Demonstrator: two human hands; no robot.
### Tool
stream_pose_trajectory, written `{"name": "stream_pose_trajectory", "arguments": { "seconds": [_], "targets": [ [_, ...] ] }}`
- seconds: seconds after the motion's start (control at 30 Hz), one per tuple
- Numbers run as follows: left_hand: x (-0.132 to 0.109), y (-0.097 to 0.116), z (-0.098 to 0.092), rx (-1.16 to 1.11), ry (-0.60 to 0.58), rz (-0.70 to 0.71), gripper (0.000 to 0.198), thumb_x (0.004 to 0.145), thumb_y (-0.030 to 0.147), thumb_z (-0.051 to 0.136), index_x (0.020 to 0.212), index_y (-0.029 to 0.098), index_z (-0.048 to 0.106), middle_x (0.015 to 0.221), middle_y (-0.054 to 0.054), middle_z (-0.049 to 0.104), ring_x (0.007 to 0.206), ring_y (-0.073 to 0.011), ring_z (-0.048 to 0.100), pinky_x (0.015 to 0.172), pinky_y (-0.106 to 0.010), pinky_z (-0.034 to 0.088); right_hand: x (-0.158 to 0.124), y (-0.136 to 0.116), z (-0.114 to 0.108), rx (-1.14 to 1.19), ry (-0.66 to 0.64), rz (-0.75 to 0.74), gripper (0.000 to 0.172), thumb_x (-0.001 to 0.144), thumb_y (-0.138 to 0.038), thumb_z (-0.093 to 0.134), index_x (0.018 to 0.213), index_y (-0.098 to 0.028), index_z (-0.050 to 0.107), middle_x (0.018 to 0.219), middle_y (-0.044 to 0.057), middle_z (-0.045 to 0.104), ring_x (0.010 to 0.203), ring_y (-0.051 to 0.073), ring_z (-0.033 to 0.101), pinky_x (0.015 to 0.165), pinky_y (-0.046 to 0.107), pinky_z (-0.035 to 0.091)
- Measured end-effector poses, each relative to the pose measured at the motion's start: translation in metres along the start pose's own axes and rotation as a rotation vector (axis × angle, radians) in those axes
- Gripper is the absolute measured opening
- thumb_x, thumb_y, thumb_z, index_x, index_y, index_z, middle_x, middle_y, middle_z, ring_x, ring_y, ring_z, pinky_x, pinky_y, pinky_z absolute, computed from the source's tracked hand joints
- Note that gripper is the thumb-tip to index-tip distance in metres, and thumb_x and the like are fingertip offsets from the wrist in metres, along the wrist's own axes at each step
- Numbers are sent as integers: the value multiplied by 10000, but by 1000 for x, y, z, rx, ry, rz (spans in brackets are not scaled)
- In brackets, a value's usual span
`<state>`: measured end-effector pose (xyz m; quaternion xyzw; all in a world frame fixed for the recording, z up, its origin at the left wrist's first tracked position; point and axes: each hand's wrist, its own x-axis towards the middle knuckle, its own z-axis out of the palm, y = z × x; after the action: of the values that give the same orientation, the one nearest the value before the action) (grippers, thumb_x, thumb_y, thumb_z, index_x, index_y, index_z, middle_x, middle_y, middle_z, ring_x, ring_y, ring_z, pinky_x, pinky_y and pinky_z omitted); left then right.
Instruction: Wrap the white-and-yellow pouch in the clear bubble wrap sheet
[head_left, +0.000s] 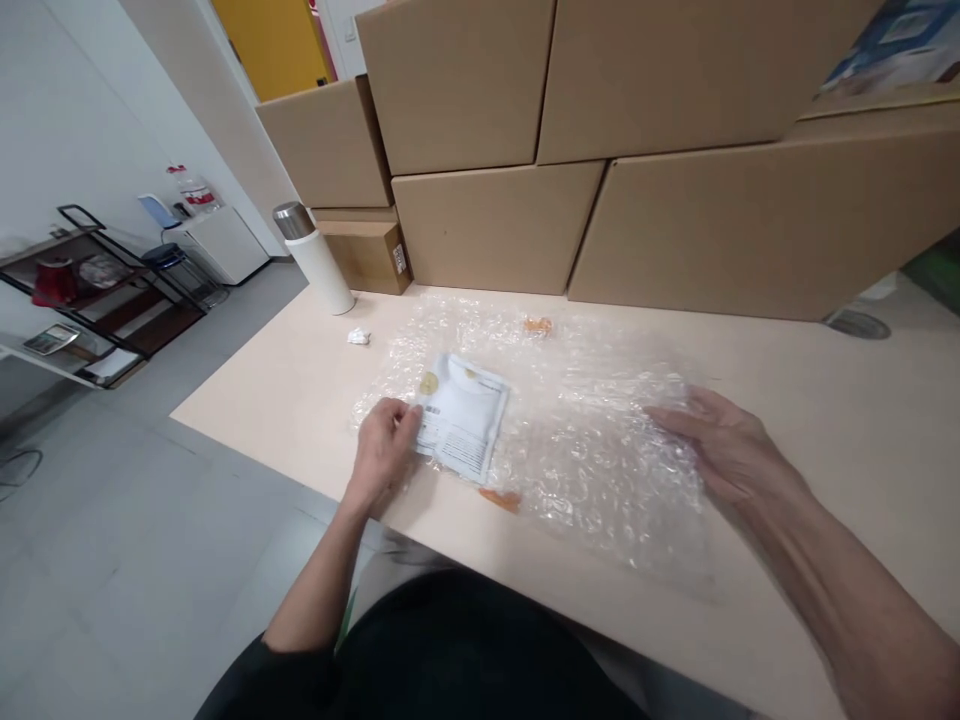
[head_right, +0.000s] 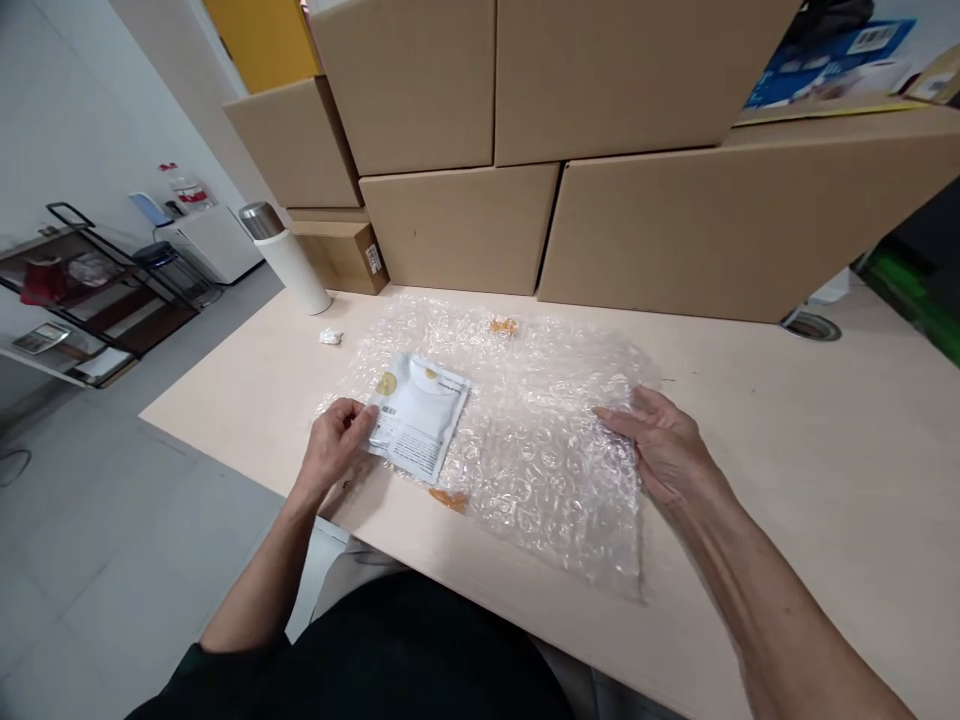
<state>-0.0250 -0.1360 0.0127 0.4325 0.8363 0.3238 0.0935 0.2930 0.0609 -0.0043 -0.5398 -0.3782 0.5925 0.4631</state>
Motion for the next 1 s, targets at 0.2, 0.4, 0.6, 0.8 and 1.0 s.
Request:
{"name": "stream_pose_trajectory", "arguments": {
  "seconds": [0.2,0.4,0.6,0.8,1.0],
  "targets": [
    [35,-40,-18,243,87,-115,326,912,427,468,754,194,634,875,-83,640,853,-238,614,762,-342,468,4,-3,-1,-8,56,93,666,327,-28,851,908,-231,599,1027,70,606,785,121,657,605,86,531],
    [42,-49,-16,368,108,-157,333,921,436,474,884,189,694,1081,-158,611,1063,-337,580,935,-459,440,2,-1,-1,-79,45,75,688,338,-114,877,947,-273,599,983,64,628,725,159,648,707,237,583],
    [35,-45,-15,429,92,-172,331,944,424,467,966,174,683,1113,-174,590,1093,-355,558,936,-477,424,1,2,-3,-287,73,-44,781,401,-291,862,1127,-277,575,1056,99,633,982,295,665,1038,441,471],
    [34,-42,-17,429,68,-170,317,959,414,454,1015,161,636,1079,-173,608,1055,-349,588,917,-479,411,-22,-15,22,-840,51,-829,674,767,-497,617,1364,-195,536,1348,215,553,1304,402,467,1002,619,452],
    [36,-47,-19,351,16,-206,353,977,410,421,1178,149,549,1182,-189,635,1137,-337,589,978,-478,362,-75,2,124,-952,-709,-1162,392,985,-302,409,1293,-180,619,1326,163,632,1285,319,510,1108,557,360]
  ]
}}
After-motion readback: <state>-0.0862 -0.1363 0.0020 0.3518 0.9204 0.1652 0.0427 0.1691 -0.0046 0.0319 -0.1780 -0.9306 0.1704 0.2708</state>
